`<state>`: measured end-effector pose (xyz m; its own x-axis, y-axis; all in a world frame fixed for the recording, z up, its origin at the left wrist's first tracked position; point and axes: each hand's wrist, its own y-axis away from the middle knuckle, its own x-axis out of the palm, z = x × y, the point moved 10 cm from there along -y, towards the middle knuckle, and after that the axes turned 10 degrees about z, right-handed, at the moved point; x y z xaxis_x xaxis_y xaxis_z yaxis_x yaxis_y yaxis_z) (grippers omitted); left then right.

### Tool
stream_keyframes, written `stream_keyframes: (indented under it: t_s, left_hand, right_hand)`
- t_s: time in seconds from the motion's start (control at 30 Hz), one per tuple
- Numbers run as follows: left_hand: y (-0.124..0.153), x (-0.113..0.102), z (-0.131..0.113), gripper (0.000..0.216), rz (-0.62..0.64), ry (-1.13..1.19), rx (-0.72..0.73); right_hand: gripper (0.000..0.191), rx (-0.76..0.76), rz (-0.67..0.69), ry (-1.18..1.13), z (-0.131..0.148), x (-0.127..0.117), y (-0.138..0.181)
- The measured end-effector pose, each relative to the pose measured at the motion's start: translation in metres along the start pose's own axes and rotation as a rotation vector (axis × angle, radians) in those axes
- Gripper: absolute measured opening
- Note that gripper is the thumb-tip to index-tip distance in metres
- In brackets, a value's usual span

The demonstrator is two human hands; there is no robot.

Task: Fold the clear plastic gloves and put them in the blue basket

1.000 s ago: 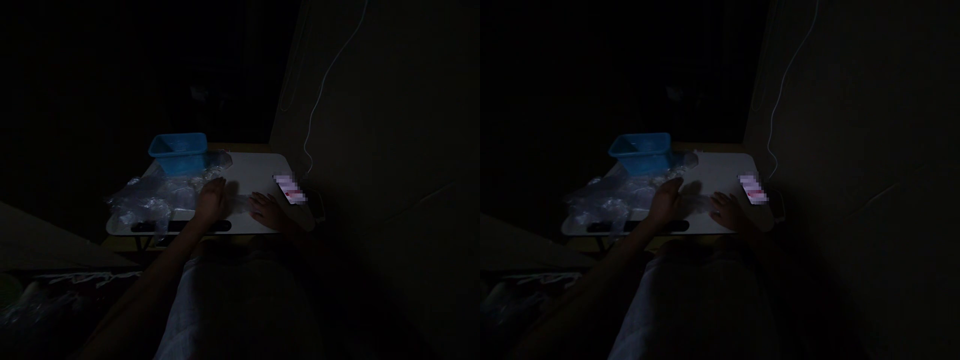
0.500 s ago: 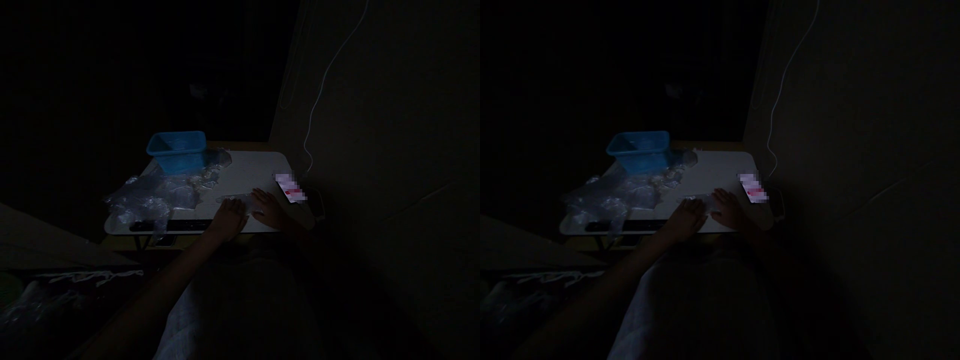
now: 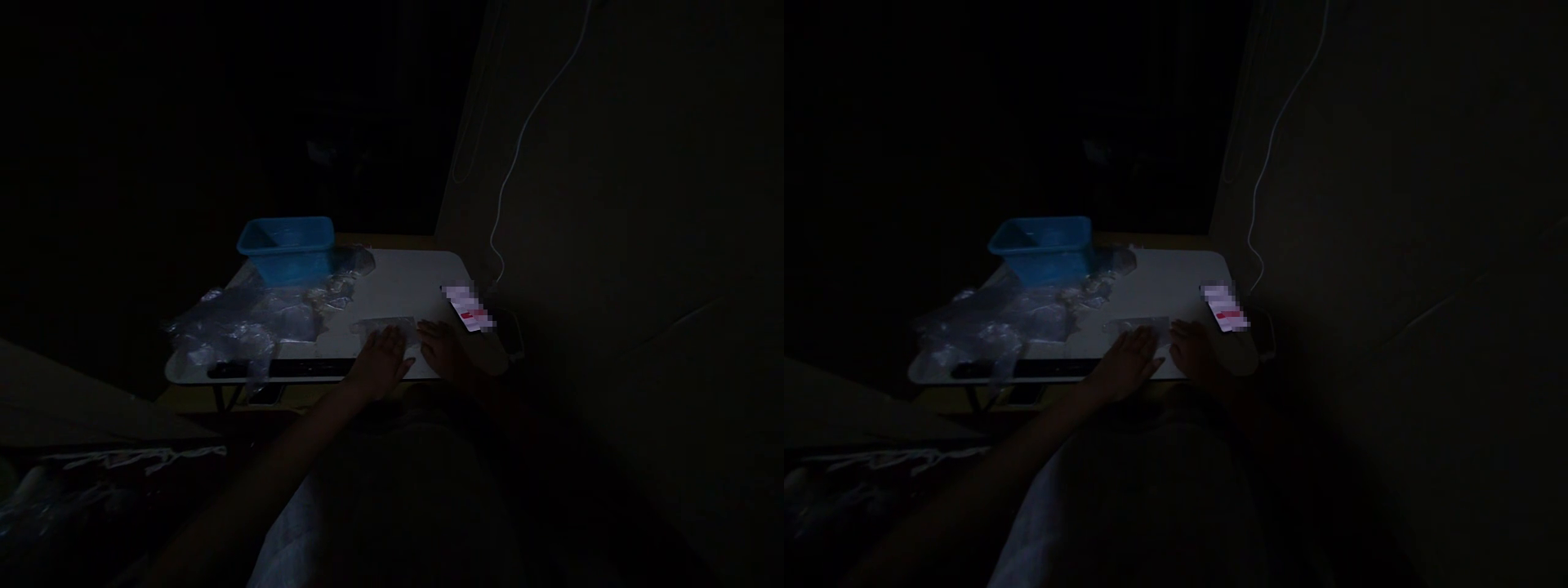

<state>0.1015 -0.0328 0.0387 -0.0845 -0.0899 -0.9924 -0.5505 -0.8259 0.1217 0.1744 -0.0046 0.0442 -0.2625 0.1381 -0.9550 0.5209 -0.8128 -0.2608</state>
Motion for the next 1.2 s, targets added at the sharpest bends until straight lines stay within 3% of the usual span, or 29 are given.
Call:
stream_keyframes:
  t_s: [0.37,0.73,0.87,1.2]
  left_hand:
    - [-0.003,0.004,-0.005,0.056,-0.009,-0.002,-0.013]
    - [-0.004,0.007,-0.010,0.056,-0.035,0.011,-0.002]
    - [-0.003,0.007,-0.010,0.055,-0.031,0.020,-0.013]
    - [-0.001,0.008,-0.010,0.054,0.001,0.035,-0.007]
  right_hand:
    - [0.024,0.063,-0.141,0.042,-0.002,-0.014,0.004]
    - [0.027,0.117,-0.007,-0.009,-0.003,-0.011,0.002]
    - [0.038,0.100,0.021,0.030,0.003,-0.011,0.000]
    - [0.047,0.026,0.170,0.133,0.014,0.014,-0.001]
